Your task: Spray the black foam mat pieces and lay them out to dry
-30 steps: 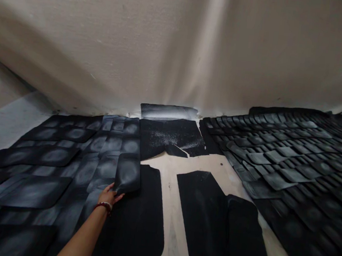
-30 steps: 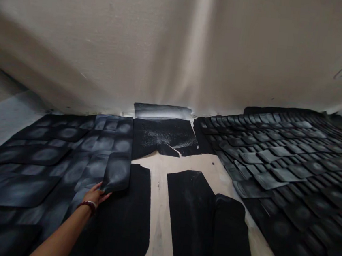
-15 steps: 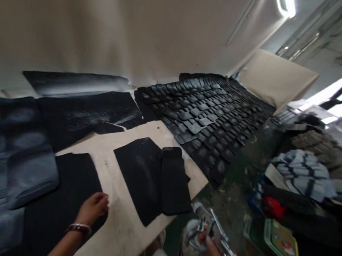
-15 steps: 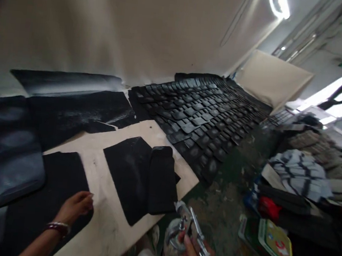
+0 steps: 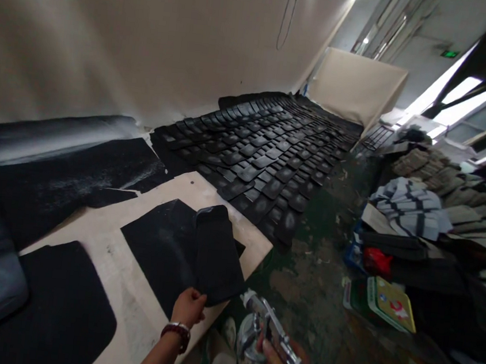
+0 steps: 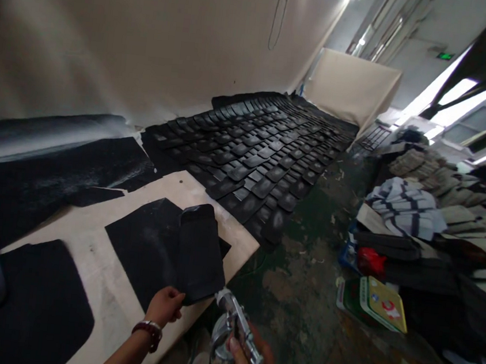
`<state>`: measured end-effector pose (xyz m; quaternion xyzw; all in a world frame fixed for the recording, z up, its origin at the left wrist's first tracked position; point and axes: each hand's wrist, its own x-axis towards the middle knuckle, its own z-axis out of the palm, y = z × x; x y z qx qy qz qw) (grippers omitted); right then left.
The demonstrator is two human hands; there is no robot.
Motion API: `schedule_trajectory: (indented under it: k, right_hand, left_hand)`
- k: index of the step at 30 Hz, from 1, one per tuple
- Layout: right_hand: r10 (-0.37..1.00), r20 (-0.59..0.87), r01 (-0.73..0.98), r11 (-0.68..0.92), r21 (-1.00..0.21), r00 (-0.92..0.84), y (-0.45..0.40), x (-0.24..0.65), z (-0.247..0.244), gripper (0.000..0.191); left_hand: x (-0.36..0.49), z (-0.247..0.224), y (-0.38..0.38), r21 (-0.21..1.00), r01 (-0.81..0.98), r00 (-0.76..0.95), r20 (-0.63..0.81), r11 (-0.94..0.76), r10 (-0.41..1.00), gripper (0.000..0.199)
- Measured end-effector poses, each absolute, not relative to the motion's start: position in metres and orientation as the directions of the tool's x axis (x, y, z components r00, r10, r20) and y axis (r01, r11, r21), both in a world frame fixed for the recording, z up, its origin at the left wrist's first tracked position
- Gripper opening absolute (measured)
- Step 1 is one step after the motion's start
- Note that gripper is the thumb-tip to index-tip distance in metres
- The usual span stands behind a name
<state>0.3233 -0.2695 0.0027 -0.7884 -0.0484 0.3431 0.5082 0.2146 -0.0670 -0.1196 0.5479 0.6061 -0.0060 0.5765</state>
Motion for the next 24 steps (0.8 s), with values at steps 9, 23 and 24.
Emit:
schedule_trajectory:
  k: [9,23,24]
  right_hand:
    - [0.468,-0.470,-0.234,-0.476,-0.848,0.749,-0.272,0.342,-0.001,0.049]
    - [0.322,-0.502,-0.309,-0.495,-0.812,0.803,-0.280,0.330,0.003,0.057]
    - [0.303,-0.509,-0.321,-0.499,-0.805,0.806,-0.285,0.330,0.003,0.058]
  left_hand:
    - [0.211,-0.124,-0.070,0.701,0.504,0.306,-0.692,0.505,0.654,0.016]
    - [0.210,-0.116,-0.072,0.673,0.437,0.263,-0.730,0.597,0.631,0.017]
    - [0.210,-0.117,-0.072,0.672,0.443,0.259,-0.729,0.593,0.633,0.018]
